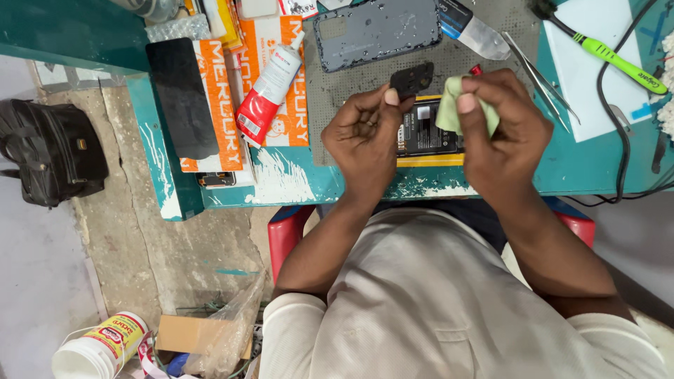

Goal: The person works on a disassembled smartphone at a repair bench. They wipe the phone's back cover with a green cloth, apply liquid from a dark bottle onto the cover, scrape residue from the phone body with a red screwdriver, and continue cleaning the cover by hand.

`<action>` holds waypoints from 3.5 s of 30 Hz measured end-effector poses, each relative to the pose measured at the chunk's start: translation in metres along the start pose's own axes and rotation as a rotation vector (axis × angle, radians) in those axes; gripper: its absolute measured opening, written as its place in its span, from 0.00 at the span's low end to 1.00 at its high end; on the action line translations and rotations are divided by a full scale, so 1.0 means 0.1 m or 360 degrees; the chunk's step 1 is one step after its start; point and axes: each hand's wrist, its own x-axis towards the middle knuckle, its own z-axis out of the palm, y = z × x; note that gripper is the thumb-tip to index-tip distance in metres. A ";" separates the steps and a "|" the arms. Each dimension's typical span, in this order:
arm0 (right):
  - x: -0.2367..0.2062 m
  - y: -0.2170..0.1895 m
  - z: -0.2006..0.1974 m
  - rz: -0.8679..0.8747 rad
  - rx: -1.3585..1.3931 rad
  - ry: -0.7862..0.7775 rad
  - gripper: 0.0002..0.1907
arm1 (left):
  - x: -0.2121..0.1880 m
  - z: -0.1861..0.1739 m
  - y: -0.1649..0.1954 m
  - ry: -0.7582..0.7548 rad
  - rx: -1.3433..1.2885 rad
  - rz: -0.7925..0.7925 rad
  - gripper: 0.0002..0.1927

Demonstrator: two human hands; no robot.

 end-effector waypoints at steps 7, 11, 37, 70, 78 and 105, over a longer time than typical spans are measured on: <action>0.11 -0.12 0.01 -0.0554 -0.0961 -0.0165 0.08 | -0.13 -0.02 0.04 -0.0115 0.0311 0.0089 0.07; 0.19 -0.17 -0.05 -0.0244 -0.0611 -0.0352 0.03 | -0.11 -0.06 0.08 -0.0157 0.0541 0.0265 0.08; -0.08 0.09 -0.52 -0.0172 -0.0694 -0.0721 0.11 | -0.09 -1.15 0.48 -0.0264 0.0392 -0.0432 0.07; -0.15 0.31 -0.82 -0.0148 -0.1132 -0.0309 0.10 | -0.06 -0.92 0.48 -0.0258 0.0585 -0.0488 0.08; 0.02 0.37 -0.78 -0.0641 -0.1270 -0.0132 0.03 | -0.43 -0.70 0.45 0.0031 0.0891 0.0163 0.03; -0.35 -0.08 0.00 -0.0488 -0.0533 -0.0825 0.16 | -0.90 -0.72 0.01 -0.0109 -0.0108 -0.0871 0.07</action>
